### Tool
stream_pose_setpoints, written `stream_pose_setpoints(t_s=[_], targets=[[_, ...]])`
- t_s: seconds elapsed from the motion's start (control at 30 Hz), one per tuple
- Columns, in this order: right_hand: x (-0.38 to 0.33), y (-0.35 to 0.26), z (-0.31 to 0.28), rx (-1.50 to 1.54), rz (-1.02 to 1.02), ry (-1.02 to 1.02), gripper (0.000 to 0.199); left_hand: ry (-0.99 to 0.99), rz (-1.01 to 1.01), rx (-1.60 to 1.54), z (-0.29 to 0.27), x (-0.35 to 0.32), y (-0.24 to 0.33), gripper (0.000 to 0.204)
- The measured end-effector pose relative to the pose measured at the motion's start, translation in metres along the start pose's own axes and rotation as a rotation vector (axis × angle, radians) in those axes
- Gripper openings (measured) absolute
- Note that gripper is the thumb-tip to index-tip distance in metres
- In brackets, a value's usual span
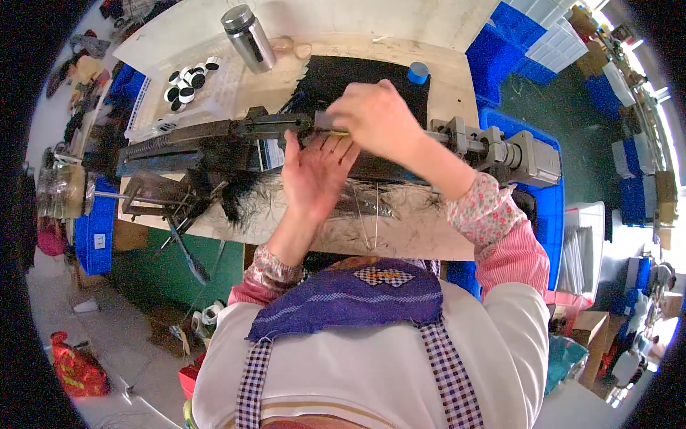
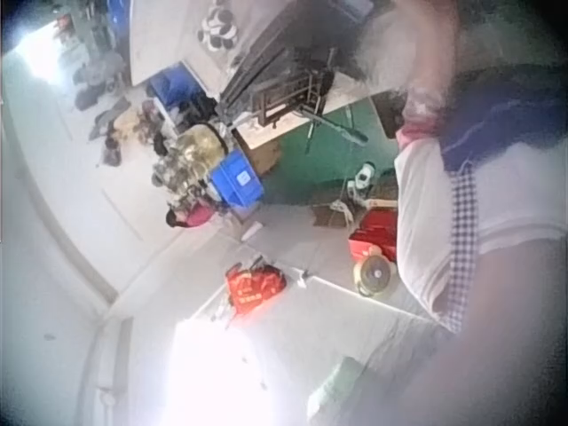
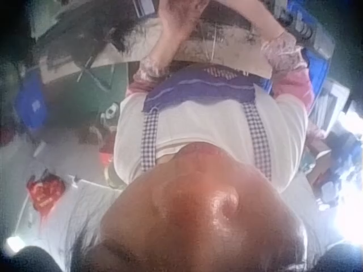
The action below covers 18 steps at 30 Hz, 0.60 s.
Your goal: The person is assembling individual strands into a brush head using a mechanical jig.
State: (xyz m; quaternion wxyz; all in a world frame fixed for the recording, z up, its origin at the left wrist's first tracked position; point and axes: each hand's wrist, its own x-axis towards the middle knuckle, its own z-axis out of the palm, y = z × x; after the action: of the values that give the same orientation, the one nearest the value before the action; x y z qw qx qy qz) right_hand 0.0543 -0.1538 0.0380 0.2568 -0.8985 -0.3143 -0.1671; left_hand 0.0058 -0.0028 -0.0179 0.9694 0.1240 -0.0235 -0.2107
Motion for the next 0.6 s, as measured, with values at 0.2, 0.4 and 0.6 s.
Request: stream_pose_setpoints(t_s=[0.2, 0.4, 0.6], targets=[[0.011, 0.016, -0.007, 0.135, 0.168, -0.224, 0.018, 0.073, 0.034, 0.07, 0.002, -0.001, 0.004, 0.065], [0.015, 0.015, -0.01, 0.089, 0.12, -0.248, 0.018, 0.151, 0.035, 0.101, 0.006, 0.003, 0.003, 0.062], [0.015, 0.018, -0.012, 0.112, 0.156, -0.218, 0.016, 0.119, 0.01, 0.098, 0.007, 0.001, 0.005, 0.059]])
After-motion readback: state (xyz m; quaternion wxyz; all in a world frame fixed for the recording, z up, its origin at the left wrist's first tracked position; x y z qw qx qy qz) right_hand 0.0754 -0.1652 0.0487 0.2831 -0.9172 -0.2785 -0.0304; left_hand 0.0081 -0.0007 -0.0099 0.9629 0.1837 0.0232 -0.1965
